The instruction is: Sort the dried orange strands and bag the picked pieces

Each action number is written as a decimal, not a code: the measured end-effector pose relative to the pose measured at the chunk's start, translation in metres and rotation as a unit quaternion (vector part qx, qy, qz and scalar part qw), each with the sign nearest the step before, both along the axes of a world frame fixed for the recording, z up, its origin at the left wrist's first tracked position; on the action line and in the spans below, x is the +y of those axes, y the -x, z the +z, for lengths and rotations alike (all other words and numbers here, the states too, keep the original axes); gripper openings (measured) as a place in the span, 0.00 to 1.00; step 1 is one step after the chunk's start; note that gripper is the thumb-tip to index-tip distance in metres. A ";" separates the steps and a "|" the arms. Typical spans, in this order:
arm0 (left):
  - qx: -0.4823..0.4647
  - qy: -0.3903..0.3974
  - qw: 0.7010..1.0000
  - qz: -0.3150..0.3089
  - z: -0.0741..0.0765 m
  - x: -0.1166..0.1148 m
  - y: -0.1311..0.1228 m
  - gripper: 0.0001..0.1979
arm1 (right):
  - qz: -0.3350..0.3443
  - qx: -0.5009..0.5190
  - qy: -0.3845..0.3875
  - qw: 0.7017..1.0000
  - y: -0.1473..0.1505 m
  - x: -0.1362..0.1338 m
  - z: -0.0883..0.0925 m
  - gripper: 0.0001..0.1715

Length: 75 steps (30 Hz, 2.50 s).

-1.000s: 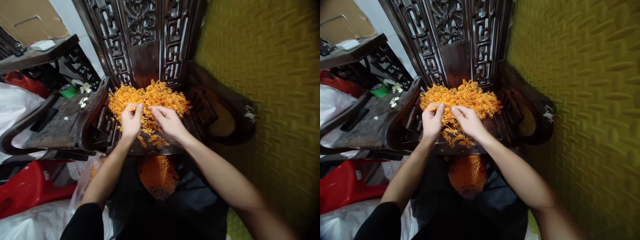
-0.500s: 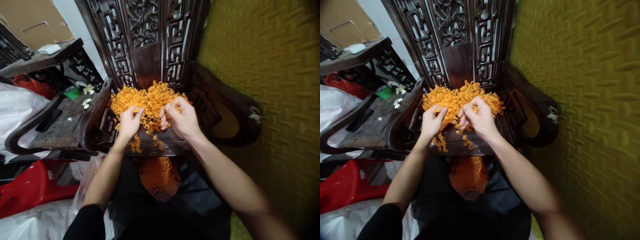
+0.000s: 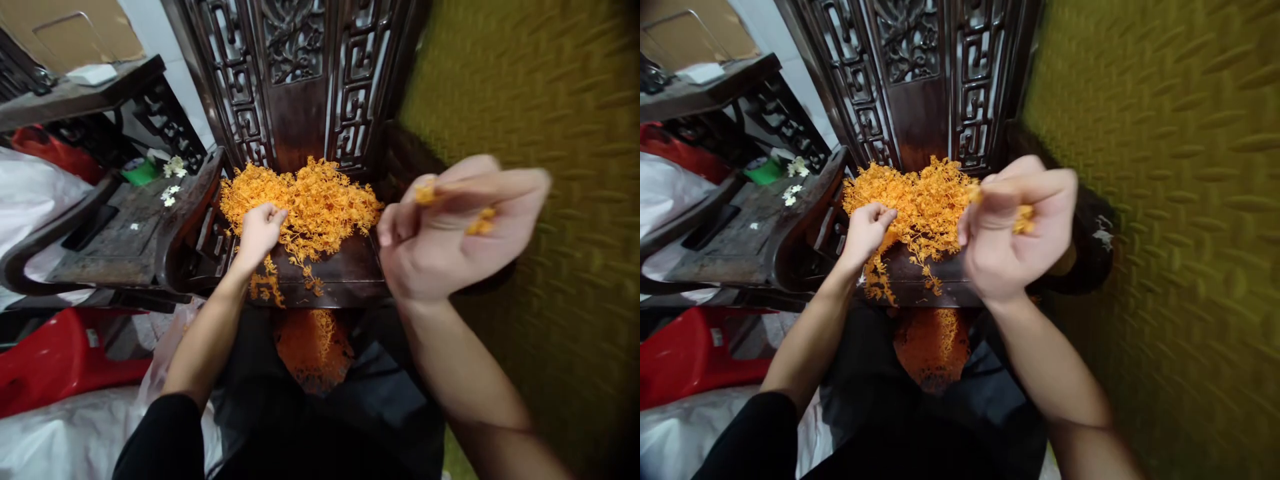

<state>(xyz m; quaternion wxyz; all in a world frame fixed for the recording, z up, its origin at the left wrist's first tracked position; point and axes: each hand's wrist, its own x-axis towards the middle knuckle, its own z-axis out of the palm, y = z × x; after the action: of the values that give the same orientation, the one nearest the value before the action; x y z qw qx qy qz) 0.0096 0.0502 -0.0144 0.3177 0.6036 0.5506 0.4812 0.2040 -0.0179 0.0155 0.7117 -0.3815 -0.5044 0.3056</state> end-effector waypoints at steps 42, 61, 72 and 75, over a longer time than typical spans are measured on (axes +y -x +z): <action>-0.394 0.064 0.901 -0.169 0.042 -0.036 0.013 0.13 | 0.216 -0.302 0.123 0.920 -0.006 0.030 -0.025 0.19; 0.078 0.074 0.978 -0.182 0.023 -0.038 0.014 0.13 | 0.145 -0.270 0.066 0.950 -0.005 0.032 -0.028 0.20; 0.121 0.146 0.952 -0.241 0.038 -0.044 0.011 0.11 | -0.014 0.190 0.140 0.972 -0.025 0.063 -0.035 0.19; 0.061 0.175 0.960 -0.212 0.030 -0.046 0.021 0.12 | -0.020 0.278 0.197 0.940 -0.072 0.081 -0.032 0.13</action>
<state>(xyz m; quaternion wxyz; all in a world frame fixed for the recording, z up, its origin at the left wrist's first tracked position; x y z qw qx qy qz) -0.0117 0.0046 0.0152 0.4789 0.6697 0.5038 0.2614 0.2757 0.0634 -0.0166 0.7403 -0.4240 -0.2088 0.4781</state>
